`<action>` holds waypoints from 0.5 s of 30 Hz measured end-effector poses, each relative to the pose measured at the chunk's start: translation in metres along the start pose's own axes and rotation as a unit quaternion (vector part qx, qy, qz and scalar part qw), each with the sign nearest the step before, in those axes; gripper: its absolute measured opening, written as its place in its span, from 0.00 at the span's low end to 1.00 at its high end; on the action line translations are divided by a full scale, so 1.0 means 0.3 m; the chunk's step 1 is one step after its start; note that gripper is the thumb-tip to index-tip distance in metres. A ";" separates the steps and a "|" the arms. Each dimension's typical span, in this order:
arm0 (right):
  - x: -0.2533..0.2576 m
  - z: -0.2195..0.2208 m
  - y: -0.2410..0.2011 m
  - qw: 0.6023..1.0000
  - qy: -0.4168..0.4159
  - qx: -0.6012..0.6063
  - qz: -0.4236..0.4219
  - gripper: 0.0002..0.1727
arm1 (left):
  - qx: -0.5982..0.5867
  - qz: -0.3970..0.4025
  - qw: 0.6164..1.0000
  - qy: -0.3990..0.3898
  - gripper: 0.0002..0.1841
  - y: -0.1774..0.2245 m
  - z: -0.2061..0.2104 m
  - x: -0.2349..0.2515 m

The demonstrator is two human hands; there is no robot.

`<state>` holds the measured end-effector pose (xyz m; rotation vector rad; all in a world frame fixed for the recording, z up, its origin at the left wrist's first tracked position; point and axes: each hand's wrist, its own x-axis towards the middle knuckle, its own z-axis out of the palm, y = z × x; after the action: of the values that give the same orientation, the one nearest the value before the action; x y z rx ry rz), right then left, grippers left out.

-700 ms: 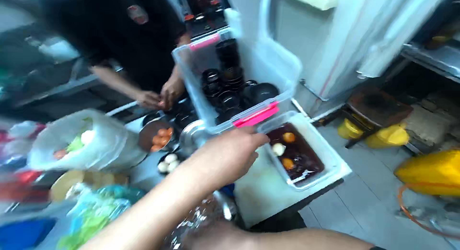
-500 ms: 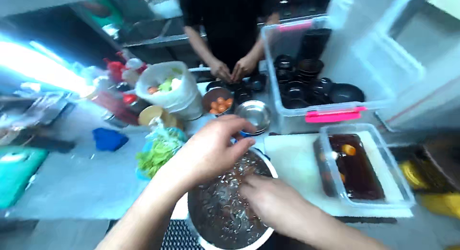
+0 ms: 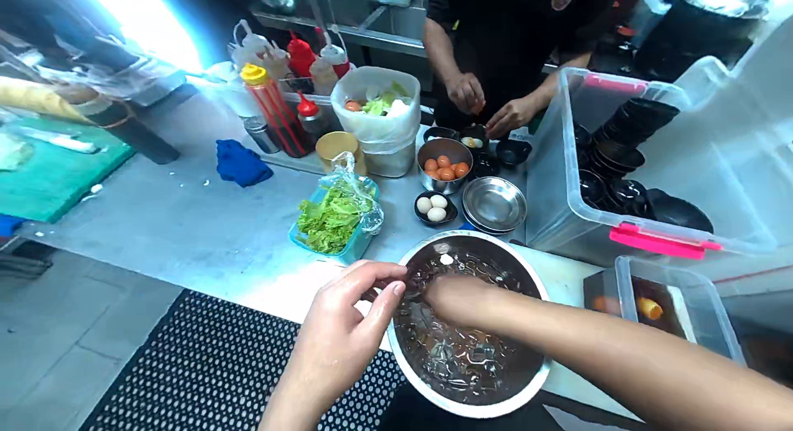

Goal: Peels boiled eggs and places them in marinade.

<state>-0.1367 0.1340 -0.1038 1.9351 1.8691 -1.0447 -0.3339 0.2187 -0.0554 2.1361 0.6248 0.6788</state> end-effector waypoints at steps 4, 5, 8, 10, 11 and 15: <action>0.076 0.026 -0.003 0.995 -0.091 -0.027 0.039 0.13 | -0.049 -0.004 0.999 -0.013 0.15 -0.030 -0.006 -0.062; 0.080 0.020 -0.014 0.992 -0.109 -0.039 0.051 0.14 | -0.061 0.000 0.998 -0.017 0.14 -0.033 -0.004 -0.072; 0.084 0.015 -0.059 0.983 -0.139 -0.083 0.082 0.14 | -0.079 0.008 0.996 -0.044 0.13 -0.031 -0.004 -0.095; 0.086 0.027 -0.067 0.978 -0.154 -0.100 0.095 0.16 | -0.078 0.006 0.995 -0.059 0.12 -0.015 -0.005 -0.104; 0.082 0.031 -0.068 0.976 -0.161 -0.101 0.102 0.17 | -0.076 0.002 0.995 -0.065 0.12 -0.004 -0.008 -0.109; 0.069 0.030 -0.073 0.962 -0.205 -0.154 0.092 0.17 | -0.069 0.010 0.994 -0.084 0.13 0.015 -0.011 -0.116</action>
<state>-0.1618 0.1473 -0.1171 1.5389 1.4899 -0.9435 -0.3606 0.1963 -0.0589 2.0474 0.4533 0.5307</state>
